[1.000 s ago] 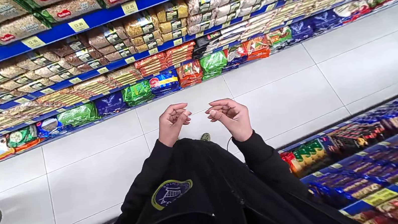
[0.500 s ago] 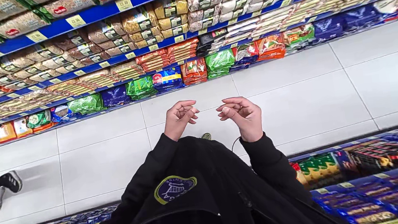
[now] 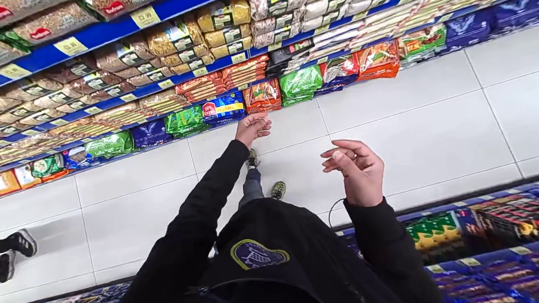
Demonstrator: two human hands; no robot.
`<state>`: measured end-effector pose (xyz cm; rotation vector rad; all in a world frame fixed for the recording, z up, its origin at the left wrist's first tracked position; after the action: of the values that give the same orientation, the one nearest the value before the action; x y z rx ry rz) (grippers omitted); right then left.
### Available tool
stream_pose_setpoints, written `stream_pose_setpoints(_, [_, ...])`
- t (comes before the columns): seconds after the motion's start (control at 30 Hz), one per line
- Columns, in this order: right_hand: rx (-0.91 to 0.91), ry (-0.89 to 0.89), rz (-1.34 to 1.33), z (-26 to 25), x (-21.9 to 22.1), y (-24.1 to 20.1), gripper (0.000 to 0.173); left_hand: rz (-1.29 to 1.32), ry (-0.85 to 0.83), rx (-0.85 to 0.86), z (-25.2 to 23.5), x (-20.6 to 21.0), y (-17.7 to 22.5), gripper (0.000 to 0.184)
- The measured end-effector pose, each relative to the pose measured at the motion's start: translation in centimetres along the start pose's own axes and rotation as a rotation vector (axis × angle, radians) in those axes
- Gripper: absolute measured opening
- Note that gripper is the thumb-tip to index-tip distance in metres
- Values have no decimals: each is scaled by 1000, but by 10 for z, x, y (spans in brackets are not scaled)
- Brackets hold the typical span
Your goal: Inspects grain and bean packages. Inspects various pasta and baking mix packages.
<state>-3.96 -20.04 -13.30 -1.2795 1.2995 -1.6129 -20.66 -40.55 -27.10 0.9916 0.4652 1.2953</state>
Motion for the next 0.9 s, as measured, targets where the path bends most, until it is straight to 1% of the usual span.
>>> stream_pose_setpoints(0.1, [49, 66, 11, -19, 3, 11, 30, 258, 165, -141, -95, -21, -9, 33])
stream_pose_setpoints(0.17, [85, 105, 12, -27, 5, 18, 31, 320, 228, -194, -154, -34, -17, 38])
stream_pose_setpoints(0.23, [105, 136, 27, -37, 7, 25, 33, 365, 314, -224, -211, -50, -25, 45])
stream_pose_setpoints(0.33, [138, 199, 40, -46, 9, 36, 34, 450, 456, -215, -272, -73, -33, 51])
stream_pose_setpoints(0.4, [173, 255, 46, -46, 12, 43, 33, 504, 516, -213, -295, -85, -39, 56])
stream_pose_setpoints(0.5, [206, 302, 39, -51, 14, 52, 34, 565, 569, -210, -324, -97, -41, 56])
stream_pose_setpoints(0.63, [225, 356, 37, -57, 16, 60, 33, 647, 643, -234, -327, -97, -32, 55])
stream_pose_setpoints(0.77, [258, 392, 69, -63, 16, 61, 31, 776, 709, -212, -338, -91, -31, 49])
stream_pose_setpoints(0.9, [271, 431, 55, -66, 14, 66, 30, 908, 713, -175, -344, -79, -20, 45])
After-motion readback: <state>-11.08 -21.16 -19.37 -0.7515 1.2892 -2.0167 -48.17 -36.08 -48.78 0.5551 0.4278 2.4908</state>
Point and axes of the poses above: each hand's wrist, its own z-axis away from the middle knuckle, its own x-axis out of the palm, y = z × x, the point moved 7 cm from there along -z, towards the middle knuckle, and after that the axes turned 4 degrees about -z, right-handed, at the moved point
